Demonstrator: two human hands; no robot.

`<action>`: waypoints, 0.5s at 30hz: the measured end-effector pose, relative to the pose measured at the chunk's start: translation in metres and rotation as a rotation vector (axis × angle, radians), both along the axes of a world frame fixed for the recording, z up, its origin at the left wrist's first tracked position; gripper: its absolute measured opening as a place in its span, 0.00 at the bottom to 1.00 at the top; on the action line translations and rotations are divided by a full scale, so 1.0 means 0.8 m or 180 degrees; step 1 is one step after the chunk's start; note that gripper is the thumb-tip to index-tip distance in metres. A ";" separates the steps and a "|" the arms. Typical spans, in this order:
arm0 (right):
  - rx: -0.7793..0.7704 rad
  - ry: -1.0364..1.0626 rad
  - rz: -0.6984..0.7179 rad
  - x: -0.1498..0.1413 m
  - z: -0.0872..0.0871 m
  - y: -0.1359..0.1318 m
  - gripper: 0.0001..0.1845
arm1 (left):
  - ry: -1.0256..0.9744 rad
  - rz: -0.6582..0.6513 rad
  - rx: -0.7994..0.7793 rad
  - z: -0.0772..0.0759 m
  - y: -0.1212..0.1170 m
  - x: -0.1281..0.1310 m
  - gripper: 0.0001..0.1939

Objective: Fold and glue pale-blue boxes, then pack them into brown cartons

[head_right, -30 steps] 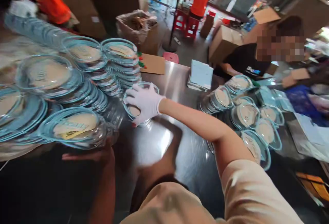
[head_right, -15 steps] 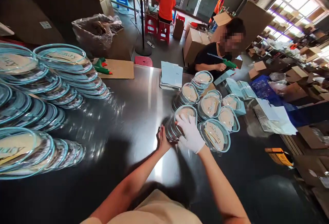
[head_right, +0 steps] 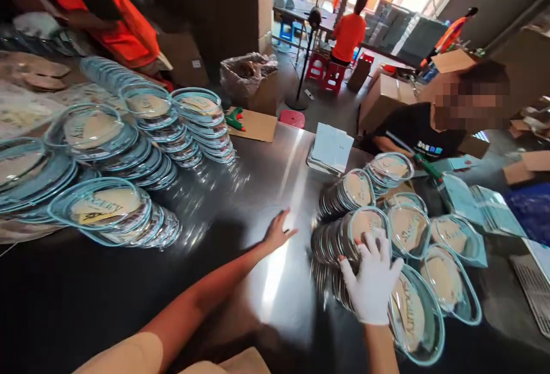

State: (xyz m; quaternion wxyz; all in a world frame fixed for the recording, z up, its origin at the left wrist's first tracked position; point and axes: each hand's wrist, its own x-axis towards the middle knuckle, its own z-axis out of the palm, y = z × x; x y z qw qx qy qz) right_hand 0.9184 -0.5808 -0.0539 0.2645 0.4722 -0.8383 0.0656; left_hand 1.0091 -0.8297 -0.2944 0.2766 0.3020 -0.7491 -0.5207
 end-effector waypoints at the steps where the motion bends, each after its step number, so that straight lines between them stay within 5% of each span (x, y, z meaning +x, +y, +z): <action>1: -0.0189 0.0029 0.0017 0.004 0.003 -0.011 0.21 | -0.0043 0.0647 0.0071 0.006 -0.055 0.015 0.50; 4: -0.0643 -0.0027 0.0389 0.022 0.014 -0.075 0.22 | -0.0105 0.2022 0.0147 0.031 -0.219 0.054 0.59; 7: -0.0455 -0.0192 0.0983 0.041 0.031 -0.195 0.21 | -0.0042 0.2648 0.0042 0.057 -0.343 0.064 0.67; 10: 0.0024 -0.0335 0.1686 0.050 0.053 -0.351 0.25 | 0.0079 0.3058 -0.0057 0.073 -0.415 0.046 0.68; 15: 0.0633 -0.0264 0.2270 0.073 0.097 -0.595 0.33 | 0.0217 0.3712 -0.0199 0.067 -0.475 0.025 0.68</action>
